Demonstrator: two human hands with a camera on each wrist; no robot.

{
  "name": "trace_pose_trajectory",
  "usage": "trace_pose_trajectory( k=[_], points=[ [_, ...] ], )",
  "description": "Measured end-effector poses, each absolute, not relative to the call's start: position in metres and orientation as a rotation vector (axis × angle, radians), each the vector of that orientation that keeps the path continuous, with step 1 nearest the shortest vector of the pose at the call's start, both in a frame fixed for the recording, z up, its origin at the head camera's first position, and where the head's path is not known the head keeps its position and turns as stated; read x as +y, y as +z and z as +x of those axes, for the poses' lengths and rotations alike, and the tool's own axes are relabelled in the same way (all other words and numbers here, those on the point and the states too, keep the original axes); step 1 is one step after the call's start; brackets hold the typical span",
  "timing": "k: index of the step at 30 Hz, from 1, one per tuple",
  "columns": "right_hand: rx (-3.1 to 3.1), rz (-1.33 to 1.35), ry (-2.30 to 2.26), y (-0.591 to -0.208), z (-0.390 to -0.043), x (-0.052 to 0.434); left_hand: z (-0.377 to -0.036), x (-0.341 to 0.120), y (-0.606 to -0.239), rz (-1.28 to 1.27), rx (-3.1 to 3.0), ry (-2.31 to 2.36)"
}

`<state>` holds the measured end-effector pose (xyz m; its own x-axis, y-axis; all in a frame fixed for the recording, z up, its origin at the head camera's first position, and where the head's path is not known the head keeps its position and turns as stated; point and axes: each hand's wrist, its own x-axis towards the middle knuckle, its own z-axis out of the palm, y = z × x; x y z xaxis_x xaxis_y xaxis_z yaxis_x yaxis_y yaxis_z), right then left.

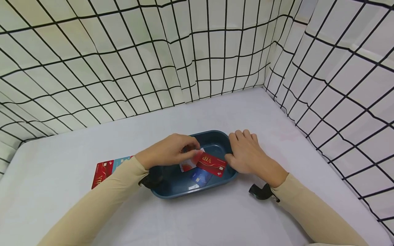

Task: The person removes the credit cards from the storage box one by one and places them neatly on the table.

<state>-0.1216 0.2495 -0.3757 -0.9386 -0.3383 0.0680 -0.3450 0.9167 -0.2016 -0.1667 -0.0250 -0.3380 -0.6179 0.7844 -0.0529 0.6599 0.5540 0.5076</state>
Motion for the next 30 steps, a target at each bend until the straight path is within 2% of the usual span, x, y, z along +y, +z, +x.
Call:
trace_pose_trajectory(
  k=[30],
  points=[
    [-3.058, 0.549, 0.337, -0.374, -0.122, 0.250, -0.169, 0.007, -0.360, 1.313, 2.434, 0.590]
  ],
)
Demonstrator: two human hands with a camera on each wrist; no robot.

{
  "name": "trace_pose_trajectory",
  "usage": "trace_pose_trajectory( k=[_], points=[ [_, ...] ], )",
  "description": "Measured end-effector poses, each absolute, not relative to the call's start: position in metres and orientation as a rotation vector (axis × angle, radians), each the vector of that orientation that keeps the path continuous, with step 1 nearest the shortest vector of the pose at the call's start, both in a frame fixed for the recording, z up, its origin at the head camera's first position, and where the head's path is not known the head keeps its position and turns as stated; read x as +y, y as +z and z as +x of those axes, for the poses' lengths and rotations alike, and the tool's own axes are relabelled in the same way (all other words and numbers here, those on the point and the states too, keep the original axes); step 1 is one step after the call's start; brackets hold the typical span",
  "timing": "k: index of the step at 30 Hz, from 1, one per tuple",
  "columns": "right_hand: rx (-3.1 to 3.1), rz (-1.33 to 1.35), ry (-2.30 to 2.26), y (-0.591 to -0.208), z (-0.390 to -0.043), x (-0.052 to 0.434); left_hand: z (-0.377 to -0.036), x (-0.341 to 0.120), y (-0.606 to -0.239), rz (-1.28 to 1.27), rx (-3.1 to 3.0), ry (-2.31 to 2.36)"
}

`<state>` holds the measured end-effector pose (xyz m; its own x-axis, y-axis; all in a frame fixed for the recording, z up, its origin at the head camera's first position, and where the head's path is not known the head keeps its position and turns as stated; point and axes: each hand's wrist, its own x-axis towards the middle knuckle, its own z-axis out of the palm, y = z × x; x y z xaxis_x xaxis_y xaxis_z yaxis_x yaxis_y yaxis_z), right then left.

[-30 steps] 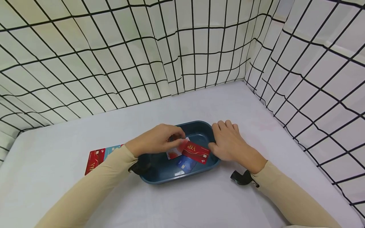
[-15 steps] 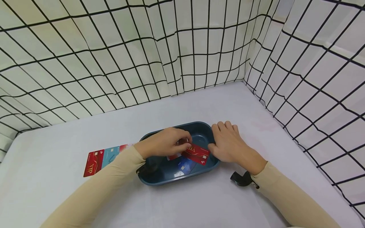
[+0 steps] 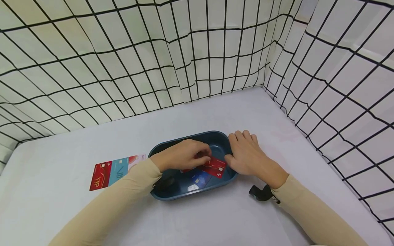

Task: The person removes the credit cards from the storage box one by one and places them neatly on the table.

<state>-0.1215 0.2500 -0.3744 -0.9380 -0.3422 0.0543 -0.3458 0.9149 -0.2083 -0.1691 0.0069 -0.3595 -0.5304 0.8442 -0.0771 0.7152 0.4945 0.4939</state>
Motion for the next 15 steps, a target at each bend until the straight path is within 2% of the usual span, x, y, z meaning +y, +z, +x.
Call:
trace_pose_trajectory(
  k=[15],
  points=[
    [-3.076, 0.549, 0.359, -0.3726, -0.1206, 0.2492, -0.1704, 0.0051, -0.3678, 1.184, 2.468, 0.577]
  ],
)
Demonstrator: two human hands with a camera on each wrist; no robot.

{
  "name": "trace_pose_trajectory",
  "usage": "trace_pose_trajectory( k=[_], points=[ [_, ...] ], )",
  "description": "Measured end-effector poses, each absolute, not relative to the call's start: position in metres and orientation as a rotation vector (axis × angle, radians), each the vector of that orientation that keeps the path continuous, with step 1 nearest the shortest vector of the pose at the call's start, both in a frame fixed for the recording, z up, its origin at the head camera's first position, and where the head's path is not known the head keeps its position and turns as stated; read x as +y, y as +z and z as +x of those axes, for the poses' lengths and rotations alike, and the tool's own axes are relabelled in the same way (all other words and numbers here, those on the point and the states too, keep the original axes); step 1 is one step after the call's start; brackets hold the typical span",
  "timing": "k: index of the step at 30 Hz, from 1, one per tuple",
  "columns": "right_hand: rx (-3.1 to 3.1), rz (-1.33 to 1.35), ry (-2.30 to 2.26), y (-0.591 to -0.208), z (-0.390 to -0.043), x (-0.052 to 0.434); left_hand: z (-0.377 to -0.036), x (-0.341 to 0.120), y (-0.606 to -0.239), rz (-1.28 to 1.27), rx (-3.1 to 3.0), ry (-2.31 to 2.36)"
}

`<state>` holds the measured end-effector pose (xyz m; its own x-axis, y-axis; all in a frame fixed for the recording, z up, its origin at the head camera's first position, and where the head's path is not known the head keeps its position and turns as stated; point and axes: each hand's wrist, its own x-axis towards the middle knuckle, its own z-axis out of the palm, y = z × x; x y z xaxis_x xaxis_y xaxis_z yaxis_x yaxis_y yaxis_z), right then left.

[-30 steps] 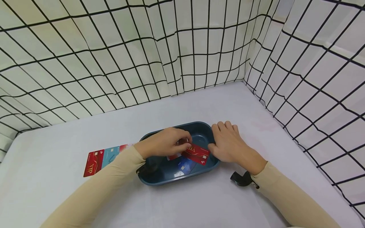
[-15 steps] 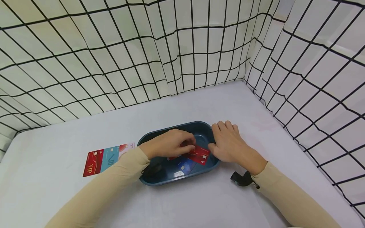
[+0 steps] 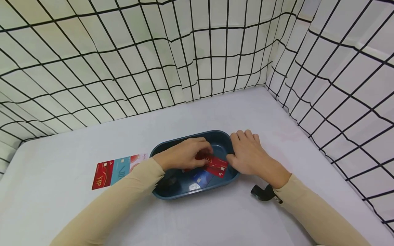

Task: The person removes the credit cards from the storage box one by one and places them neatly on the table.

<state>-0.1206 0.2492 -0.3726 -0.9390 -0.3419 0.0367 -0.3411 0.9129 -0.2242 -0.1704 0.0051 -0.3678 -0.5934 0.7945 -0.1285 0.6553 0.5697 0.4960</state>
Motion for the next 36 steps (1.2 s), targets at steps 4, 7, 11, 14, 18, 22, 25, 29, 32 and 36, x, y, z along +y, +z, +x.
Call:
trace_pose_trajectory(
  k=[4, 7, 11, 14, 18, 22, 25, 29, 32, 36],
  points=[
    [3.070, -0.549, -0.354, -0.3724, -0.1210, 0.2494, -0.1711, 0.0061, -0.3680, 1.160, 2.456, 0.601],
    [3.070, -0.549, -0.354, -0.3723, -0.1207, 0.2494, -0.1714, 0.0070, -0.3681, 1.164, 2.423, 0.611],
    [3.074, -0.553, -0.351, -0.3725, -0.1205, 0.2495, -0.1714, 0.0072, -0.3688, 1.168, 2.406, 0.598],
    [3.079, -0.559, -0.346, -0.3728, -0.1207, 0.2498, -0.1713, 0.0068, -0.3697, 1.180, 2.403, 0.584],
    [3.080, -0.558, -0.348, -0.3726, -0.1207, 0.2500, -0.1716, 0.0064, -0.3710, 1.203, 2.390, 0.559],
    [3.073, -0.559, -0.359, -0.3720, -0.1204, 0.2490, -0.1710, 0.0053, -0.3702, 1.198, 2.378, 0.539],
    [3.071, -0.559, -0.362, -0.3715, -0.1204, 0.2479, -0.1700, 0.0044, -0.3692, 1.197, 2.376, 0.523],
    [3.062, -0.551, -0.361, -0.3717, -0.1202, 0.2468, -0.1697, 0.0039, -0.3692, 1.215, 2.366, 0.510],
    [3.054, -0.538, -0.361, -0.3719, -0.1199, 0.2467, -0.1701, 0.0038, -0.3692, 1.229, 2.356, 0.509],
    [3.050, -0.528, -0.363, -0.3714, -0.1197, 0.2468, -0.1708, 0.0036, -0.3696, 1.233, 2.349, 0.510]
  ],
)
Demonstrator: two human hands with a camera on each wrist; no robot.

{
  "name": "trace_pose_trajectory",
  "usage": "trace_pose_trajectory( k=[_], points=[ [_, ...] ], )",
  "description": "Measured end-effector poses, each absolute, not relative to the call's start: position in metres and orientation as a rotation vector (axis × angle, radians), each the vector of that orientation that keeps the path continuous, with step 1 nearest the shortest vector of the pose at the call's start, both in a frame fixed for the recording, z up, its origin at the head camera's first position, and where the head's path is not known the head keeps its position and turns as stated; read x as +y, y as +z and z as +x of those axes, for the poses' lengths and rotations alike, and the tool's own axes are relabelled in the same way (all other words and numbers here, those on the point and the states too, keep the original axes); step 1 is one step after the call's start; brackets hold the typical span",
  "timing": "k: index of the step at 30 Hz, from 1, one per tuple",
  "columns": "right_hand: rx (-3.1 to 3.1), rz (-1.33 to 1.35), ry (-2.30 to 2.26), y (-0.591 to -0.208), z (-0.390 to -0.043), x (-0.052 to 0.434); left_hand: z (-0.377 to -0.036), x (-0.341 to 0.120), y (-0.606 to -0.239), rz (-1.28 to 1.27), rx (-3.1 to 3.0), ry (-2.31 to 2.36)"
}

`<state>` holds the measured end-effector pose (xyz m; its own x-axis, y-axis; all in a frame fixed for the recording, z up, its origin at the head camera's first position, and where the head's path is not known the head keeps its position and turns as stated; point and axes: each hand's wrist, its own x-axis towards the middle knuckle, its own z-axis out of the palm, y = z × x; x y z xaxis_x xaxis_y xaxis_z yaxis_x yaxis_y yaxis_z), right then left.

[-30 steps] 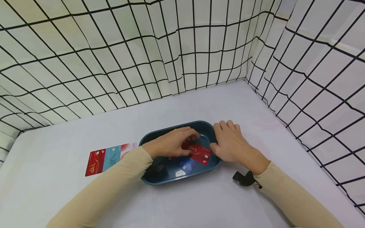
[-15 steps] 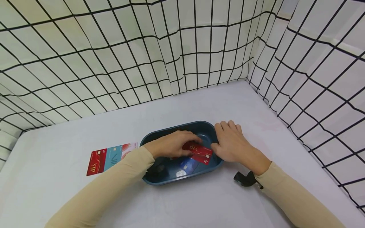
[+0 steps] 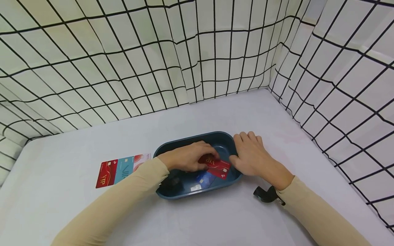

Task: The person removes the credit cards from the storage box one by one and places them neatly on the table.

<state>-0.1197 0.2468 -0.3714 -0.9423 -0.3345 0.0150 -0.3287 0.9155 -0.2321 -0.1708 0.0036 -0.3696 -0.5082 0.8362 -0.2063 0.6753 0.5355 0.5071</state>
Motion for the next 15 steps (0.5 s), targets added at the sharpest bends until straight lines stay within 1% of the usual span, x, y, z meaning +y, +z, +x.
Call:
trace_pose_trajectory(
  k=[15],
  points=[
    [3.057, -0.536, -0.370, -0.3721, -0.1197, 0.2475, -0.1716, 0.0038, -0.3721, 1.248, 2.331, 0.515]
  ],
)
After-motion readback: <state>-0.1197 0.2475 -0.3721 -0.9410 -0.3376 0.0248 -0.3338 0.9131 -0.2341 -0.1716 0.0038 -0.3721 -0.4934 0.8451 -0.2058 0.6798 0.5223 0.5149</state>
